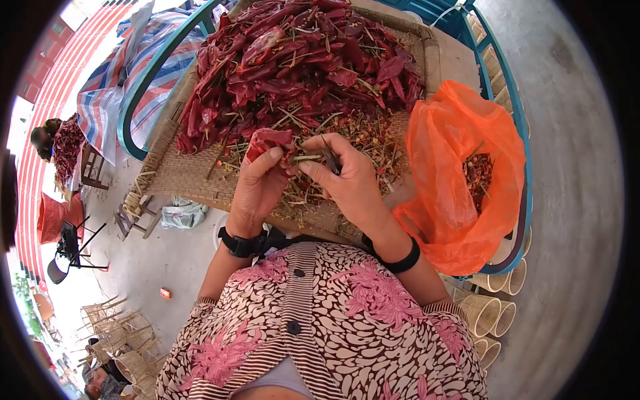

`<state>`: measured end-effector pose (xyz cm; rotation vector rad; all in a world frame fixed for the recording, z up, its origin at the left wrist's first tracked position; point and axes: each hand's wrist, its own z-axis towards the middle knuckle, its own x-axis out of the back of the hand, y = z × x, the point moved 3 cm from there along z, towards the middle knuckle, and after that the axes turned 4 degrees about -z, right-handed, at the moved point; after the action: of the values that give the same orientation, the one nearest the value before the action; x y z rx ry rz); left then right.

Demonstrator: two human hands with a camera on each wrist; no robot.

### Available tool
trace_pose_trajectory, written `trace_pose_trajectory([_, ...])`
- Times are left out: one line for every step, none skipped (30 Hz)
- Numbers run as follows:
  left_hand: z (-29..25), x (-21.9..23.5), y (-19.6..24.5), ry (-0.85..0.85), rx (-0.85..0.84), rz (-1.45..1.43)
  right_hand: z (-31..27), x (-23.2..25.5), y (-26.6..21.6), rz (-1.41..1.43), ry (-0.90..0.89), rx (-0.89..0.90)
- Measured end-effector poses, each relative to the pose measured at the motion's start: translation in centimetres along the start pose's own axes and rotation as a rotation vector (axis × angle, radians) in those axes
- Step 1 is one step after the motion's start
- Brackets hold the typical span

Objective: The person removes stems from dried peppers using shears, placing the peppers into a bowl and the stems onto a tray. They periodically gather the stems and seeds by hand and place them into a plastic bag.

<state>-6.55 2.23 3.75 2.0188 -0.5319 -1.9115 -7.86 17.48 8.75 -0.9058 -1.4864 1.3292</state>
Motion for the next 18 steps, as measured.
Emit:
trace_pose_trajectory([0.1,-0.1,0.0,-0.012,-0.006,0.002,0.0,0.0,0.1,0.052,-0.020,-0.024])
trace_pose_trajectory([0.1,-0.2,-0.1,-0.024,-0.012,0.003,0.0,0.1,0.3,0.104,-0.041,-0.049])
trace_pose_trajectory([0.0,-0.5,0.0,-0.022,-0.035,0.028,0.0,0.1,0.4,0.155,-0.063,-0.074])
trace_pose_trajectory([-0.6,-0.9,0.4,-0.020,-0.054,0.051,-0.2,-0.4,0.3,0.207,-0.047,-0.084])
trace_pose_trajectory([-0.7,-1.2,0.6,-0.017,-0.077,0.076,-0.2,-0.4,0.2,0.261,-0.035,-0.091])
trace_pose_trajectory([-0.7,-1.1,0.5,-0.032,-0.075,0.081,-0.2,-0.4,0.1,0.315,-0.023,-0.097])
trace_pose_trajectory([-0.7,-0.9,0.4,-0.047,-0.073,0.087,-0.2,-0.4,0.2,0.305,-0.043,-0.112])
trace_pose_trajectory([-0.7,-0.7,0.3,-0.062,-0.070,0.092,-0.2,-0.2,0.3,0.295,-0.061,-0.128])
trace_pose_trajectory([-0.7,-0.4,0.2,-0.089,-0.066,0.065,-0.1,-0.2,0.3,0.284,-0.078,-0.144])
trace_pose_trajectory([-0.7,-0.2,0.1,-0.116,-0.061,0.036,-0.1,-0.1,0.4,0.293,-0.062,-0.123])
trace_pose_trajectory([-0.8,-0.2,0.0,-0.142,-0.057,0.006,0.0,-0.1,0.5,0.301,-0.048,-0.104])
trace_pose_trajectory([-1.0,-0.2,0.0,-0.128,-0.024,-0.027,0.1,-0.1,0.6,0.309,-0.033,-0.087])
trace_pose_trajectory([-1.1,-0.3,0.2,-0.114,0.008,-0.060,0.1,0.1,0.7,0.251,-0.017,-0.059])
trace_pose_trajectory([-1.1,-0.3,0.3,-0.101,0.038,-0.091,0.3,0.4,0.7,0.194,-0.002,-0.029])
trace_pose_trajectory([-0.9,0.1,0.3,-0.080,0.079,-0.039,0.5,0.5,0.6,0.137,0.013,0.002])
trace_pose_trajectory([-0.7,0.8,0.1,-0.060,0.121,0.013,0.6,0.5,0.4,-0.001,0.030,0.128])
trace_pose_trajectory([-0.7,1.2,0.0,-0.039,0.164,0.064,0.6,0.4,0.2,-0.139,0.047,0.252])
trace_pose_trajectory([-0.7,0.9,-0.2,-0.060,0.127,0.150,0.5,0.2,0.0,-0.223,0.052,0.321])
